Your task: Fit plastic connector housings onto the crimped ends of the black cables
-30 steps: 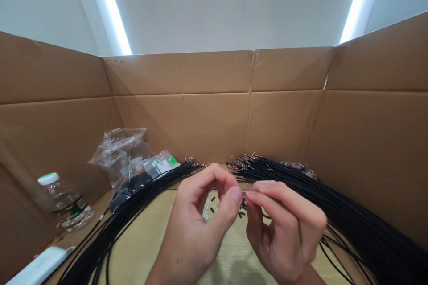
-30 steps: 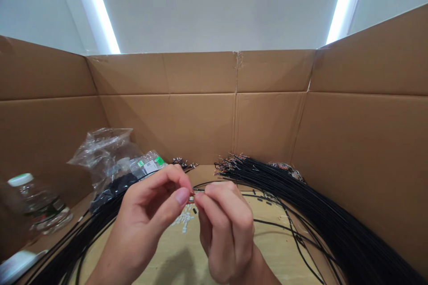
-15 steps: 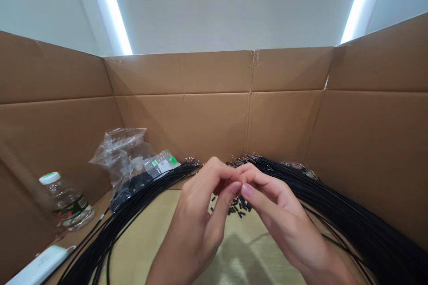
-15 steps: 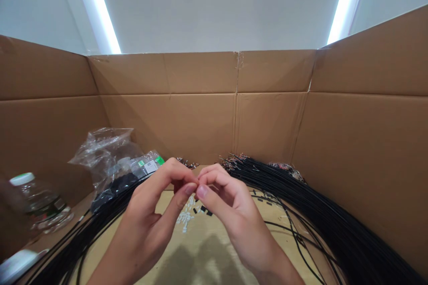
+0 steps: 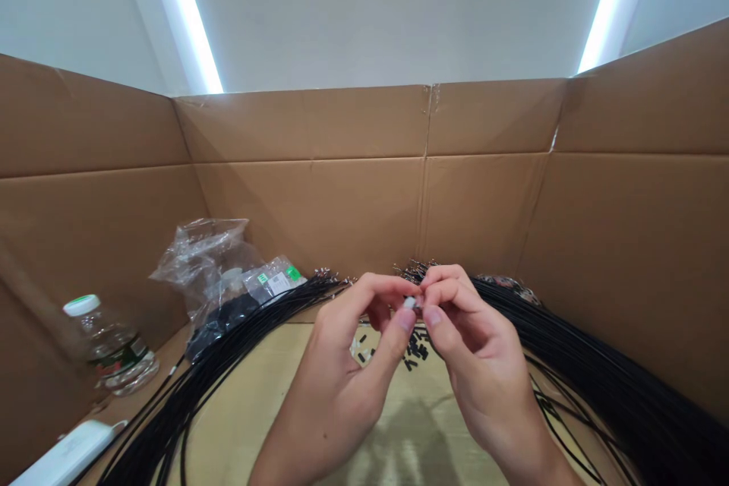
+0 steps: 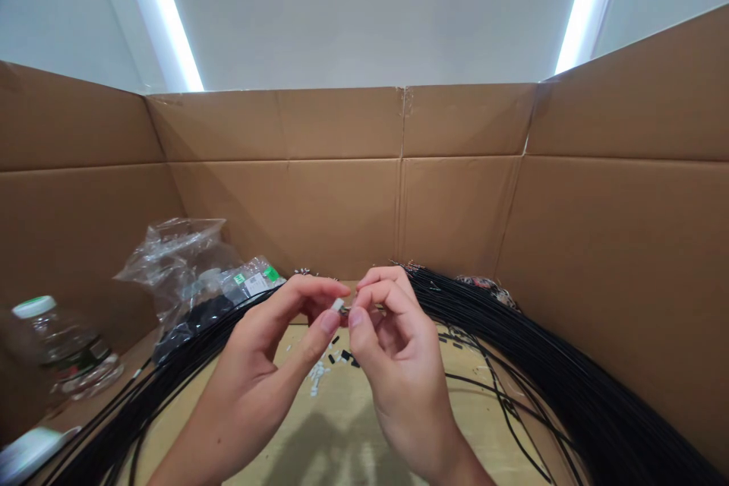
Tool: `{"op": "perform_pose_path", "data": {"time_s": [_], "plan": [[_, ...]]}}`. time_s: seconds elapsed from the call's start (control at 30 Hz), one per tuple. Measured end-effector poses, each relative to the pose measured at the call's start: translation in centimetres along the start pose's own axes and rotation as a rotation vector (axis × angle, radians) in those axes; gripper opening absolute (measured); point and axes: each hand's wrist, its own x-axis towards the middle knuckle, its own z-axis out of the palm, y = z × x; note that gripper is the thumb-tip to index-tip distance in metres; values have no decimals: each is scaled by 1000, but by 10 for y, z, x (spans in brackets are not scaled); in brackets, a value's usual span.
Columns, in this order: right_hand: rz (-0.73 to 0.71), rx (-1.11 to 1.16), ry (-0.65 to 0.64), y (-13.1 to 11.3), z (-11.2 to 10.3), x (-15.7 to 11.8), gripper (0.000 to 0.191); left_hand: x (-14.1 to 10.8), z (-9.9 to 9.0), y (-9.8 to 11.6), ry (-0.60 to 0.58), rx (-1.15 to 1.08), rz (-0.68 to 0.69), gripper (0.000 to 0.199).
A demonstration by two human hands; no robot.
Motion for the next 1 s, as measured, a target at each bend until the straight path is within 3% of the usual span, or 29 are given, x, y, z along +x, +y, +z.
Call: {"op": "perform_pose_path", "data": {"time_s": [0.13,0.33,0.57,0.8,1.0], "plan": [[-109,-165,59,-4,5,-2,16,1,1,0,3,-71,-78,14],[-311,-438,124,-4,3,-5,15,3,0,3,14,-81,-82,19],[-464,-585,129,-4,5,-5,16,2,3,2,64,-102,-100,17],[-168,-359,95,-12,7,-6,13,3,2,3,51,-133,-107,18],[116,-24,2,-11,2,0,24,2,3,0,40,-195,-133,20]]}}
